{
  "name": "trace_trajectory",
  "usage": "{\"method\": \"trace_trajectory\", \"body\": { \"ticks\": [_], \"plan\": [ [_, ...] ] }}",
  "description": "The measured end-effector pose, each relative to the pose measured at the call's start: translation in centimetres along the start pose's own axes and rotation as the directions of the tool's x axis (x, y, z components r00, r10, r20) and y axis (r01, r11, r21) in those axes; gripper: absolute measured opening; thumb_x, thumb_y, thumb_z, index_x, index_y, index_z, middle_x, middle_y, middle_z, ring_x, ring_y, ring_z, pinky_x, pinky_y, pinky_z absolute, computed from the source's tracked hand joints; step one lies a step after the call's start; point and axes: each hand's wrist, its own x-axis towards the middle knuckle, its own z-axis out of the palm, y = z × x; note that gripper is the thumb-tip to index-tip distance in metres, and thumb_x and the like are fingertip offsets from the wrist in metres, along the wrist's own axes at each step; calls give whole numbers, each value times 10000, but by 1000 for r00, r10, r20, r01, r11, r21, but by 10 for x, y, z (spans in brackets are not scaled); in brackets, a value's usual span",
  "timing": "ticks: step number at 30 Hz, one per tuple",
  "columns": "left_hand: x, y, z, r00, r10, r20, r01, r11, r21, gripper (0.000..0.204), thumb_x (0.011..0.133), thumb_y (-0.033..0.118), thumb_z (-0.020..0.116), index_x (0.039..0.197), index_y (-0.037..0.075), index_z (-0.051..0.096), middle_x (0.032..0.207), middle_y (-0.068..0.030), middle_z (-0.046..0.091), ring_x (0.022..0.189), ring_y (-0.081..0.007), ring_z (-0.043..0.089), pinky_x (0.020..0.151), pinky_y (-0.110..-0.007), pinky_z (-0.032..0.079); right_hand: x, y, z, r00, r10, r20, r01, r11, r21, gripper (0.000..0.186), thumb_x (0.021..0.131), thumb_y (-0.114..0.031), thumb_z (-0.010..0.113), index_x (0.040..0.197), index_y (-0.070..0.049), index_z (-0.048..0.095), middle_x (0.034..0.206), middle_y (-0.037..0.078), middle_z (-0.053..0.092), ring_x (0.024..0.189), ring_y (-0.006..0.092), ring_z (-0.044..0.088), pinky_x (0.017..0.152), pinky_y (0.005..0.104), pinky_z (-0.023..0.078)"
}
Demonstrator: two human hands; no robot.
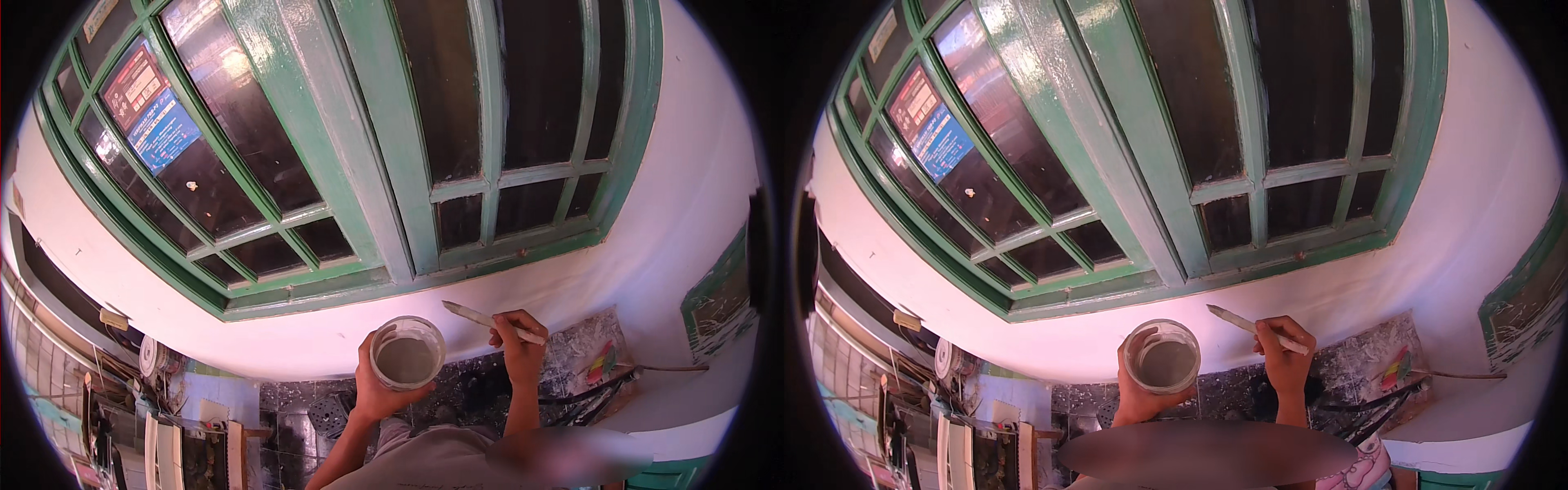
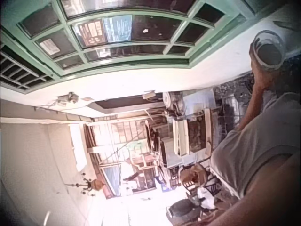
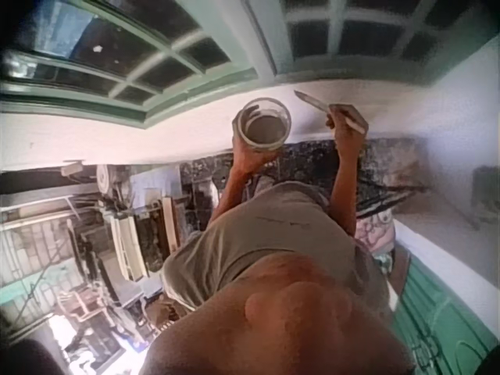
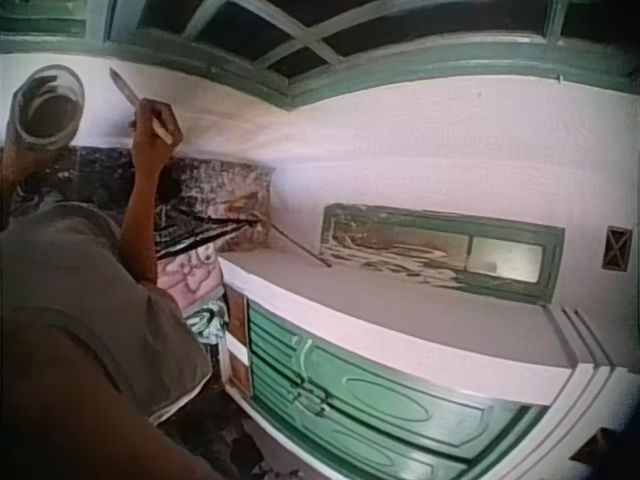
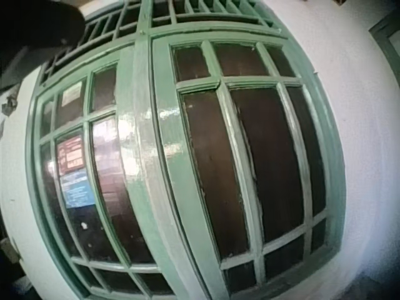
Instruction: The person paints a green wooden window frame with light-colored paint using a paintbrush.
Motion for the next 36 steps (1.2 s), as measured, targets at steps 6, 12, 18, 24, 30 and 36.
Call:
{"method": "trace_trajectory", "body": {
  "ticks": [6, 12, 18, 24, 30, 36],
  "plan": [
    [-8, 0, 5, 999, 10, -35, -9, 1000, 24, 1210, 545, 220, 1047, 1484, -2, 316, 1429, -173, 489, 1332, -284, 545, 1109, -450, 471, -5, -4, -10, 1000, -10, -12, 11, 1000, 15, 164, 967, -112, 724, 931, 48, 728, 700, 81, 695, 570, 116, 642, 547, 255, 513],
    [-17, -11, 3, 996, 20, -82, -17, 999, 44, 1173, 576, 235, 1037, 1480, -33, 339, 1369, -201, 575, 1273, -304, 608, 1074, -439, 507, -4, -22, -5, 1000, 13, 26, -14, 999, 39, 166, 947, -130, 759, 916, 33, 743, 719, 70, 711, 596, 96, 656, 552, 238, 501],
    [-18, -6, 5, 999, 12, -29, -10, 997, 81, 1175, 575, 238, 1035, 1482, -30, 338, 1363, -201, 583, 1265, -301, 616, 1062, -437, 514, -13, -32, -17, 996, -12, 89, 11, 1000, 19, 146, 939, -101, 747, 902, 40, 737, 692, 75, 710, 565, 92, 645, 534, 232, 496],
    [-17, -13, 7, 1000, 14, -16, -13, 998, 57, 1185, 570, 252, 1037, 1485, -23, 336, 1361, -199, 583, 1266, -305, 613, 1062, -437, 512, -14, -46, -21, 999, -9, 33, 7, 998, 60, 151, 952, -92, 734, 919, 55, 727, 704, 84, 711, 574, 96, 651, 545, 227, 509],
    [-9, -3, 11, 999, 34, -4, -33, 993, 113, 1197, 564, 253, 1039, 1487, -18, 327, 1370, -192, 563, 1278, -308, 594, 1072, -442, 497, -13, -47, -27, 997, -71, -15, 72, 997, 43, 114, 953, -67, 732, 943, 47, 736, 715, 72, 710, 619, 93, 666, 571, 222, 513],
    [-5, -9, 15, 1000, 14, -5, -14, 997, 77, 1189, 556, 255, 1041, 1477, -12, 338, 1377, -190, 553, 1293, -308, 581, 1087, -444, 485, -11, -45, -36, 997, -78, 1, 78, 997, 4, 113, 949, -64, 737, 953, 49, 738, 719, 57, 711, 620, 81, 657, 574, 220, 492]
  ]
}}
